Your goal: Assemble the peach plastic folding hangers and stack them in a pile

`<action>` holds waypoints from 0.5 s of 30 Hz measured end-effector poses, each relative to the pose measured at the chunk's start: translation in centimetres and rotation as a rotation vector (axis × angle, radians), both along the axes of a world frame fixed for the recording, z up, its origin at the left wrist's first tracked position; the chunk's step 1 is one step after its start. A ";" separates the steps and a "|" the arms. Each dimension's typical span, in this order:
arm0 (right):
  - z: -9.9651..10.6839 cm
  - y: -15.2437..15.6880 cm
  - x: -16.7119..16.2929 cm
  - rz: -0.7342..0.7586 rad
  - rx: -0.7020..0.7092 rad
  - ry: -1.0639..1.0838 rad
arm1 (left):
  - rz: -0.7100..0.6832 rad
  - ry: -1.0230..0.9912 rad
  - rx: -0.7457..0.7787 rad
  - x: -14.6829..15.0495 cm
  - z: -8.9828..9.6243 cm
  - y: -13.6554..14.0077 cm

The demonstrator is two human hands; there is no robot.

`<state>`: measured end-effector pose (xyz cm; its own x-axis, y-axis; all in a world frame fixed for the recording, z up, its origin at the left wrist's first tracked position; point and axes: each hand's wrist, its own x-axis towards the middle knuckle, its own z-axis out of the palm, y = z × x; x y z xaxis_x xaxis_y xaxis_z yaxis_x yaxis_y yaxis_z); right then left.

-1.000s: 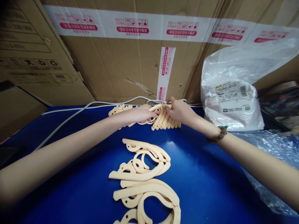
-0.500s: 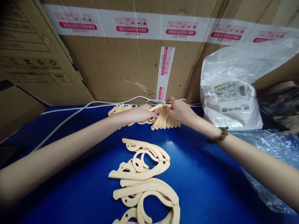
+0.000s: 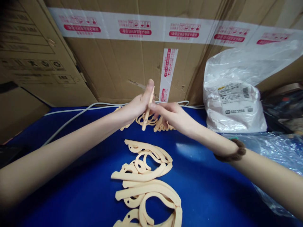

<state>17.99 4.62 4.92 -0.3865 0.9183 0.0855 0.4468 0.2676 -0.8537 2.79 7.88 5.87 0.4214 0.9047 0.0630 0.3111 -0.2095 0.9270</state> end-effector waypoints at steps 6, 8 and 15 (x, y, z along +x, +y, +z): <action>1.7 -1.1 -0.4 -0.077 0.058 0.028 | 0.009 -0.118 0.059 -2.2 1.6 -0.5; 2.0 -0.7 0.4 -0.117 0.132 -0.025 | 0.002 -0.106 0.045 -3.5 2.0 -0.6; 2.2 0.4 2.1 -0.232 0.679 -0.593 | -0.067 0.157 0.204 -5.6 1.7 -1.5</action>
<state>20.12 4.99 7.13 -0.3521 0.8033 0.4802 0.8646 0.4757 -0.1618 -2.84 6.41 7.61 0.4993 0.8495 0.1706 0.4272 -0.4126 0.8045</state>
